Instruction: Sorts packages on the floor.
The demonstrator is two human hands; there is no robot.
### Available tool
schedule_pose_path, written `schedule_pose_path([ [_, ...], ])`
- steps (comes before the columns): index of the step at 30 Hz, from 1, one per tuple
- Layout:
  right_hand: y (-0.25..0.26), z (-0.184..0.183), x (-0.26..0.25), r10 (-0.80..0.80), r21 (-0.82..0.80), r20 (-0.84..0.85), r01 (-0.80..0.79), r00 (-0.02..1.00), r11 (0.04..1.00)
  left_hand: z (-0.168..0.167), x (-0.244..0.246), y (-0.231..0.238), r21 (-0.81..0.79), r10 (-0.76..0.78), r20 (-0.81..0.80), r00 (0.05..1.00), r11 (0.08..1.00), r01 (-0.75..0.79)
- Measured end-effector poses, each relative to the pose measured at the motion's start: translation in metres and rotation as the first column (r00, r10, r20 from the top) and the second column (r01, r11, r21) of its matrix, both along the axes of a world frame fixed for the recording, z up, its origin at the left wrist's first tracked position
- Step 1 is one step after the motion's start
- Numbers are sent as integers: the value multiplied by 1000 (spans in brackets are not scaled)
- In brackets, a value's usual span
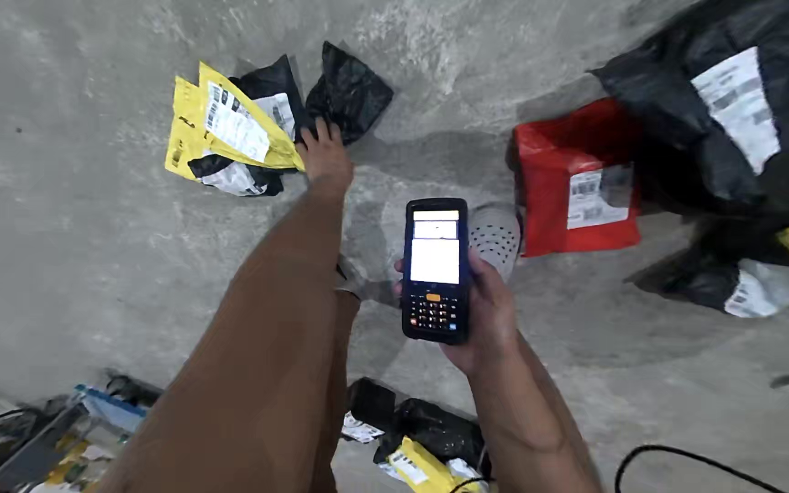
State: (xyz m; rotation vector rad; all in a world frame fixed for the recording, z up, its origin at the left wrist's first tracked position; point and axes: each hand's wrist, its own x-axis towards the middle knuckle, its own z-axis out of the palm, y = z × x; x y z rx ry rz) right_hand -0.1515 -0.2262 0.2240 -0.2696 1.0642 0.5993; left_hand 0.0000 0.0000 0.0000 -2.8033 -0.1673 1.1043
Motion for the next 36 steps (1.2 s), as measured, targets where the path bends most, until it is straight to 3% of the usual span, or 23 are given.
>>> schedule_pose_path([
  [2,9,-6,-9,-6,-32,-19,5,1000,999,-7,15,11,16,-14,26,1000,1000,13],
  [5,19,-8,-18,28,-55,-80,-32,996,998,15,32,3,-231,239,95,966,949,-213],
  [6,22,-7,-18,39,-47,-95,-44,995,998,23,33,-1,-377,388,83,918,865,-331],
  [8,26,-7,-15,37,3,-111,-37,993,999,32,30,-11,-648,633,-45,773,570,-505],
  [10,28,-4,-15,18,70,-125,-9,992,998,32,14,-21,-764,725,-197,659,307,-567],
  [11,29,-5,-14,2,100,-123,10,992,995,30,9,-27,-774,743,-221,631,260,-578],
  [12,30,-5,-13,-13,129,-125,29,992,991,26,8,-34,-766,743,-237,626,253,-591],
  [17,19,-3,-15,-118,268,-97,140,988,953,3,1,-56,-682,690,-212,692,402,-610],
  [21,9,-3,-15,-181,312,-31,182,983,933,1,1,-60,-741,712,-242,659,303,-599],
  [24,5,-4,-16,-165,303,-11,161,986,939,1,8,-60,-744,724,-246,644,284,-604],
  [29,-1,-5,-16,-125,251,-14,124,992,960,5,13,-58,-759,713,-196,673,324,-565],
  [33,-5,-5,-18,-142,275,66,118,988,954,5,13,-59,-691,713,-154,684,416,-591],
  [36,-4,-5,-19,-161,284,115,123,980,951,1,11,-59,-704,732,-135,668,403,-585],
])
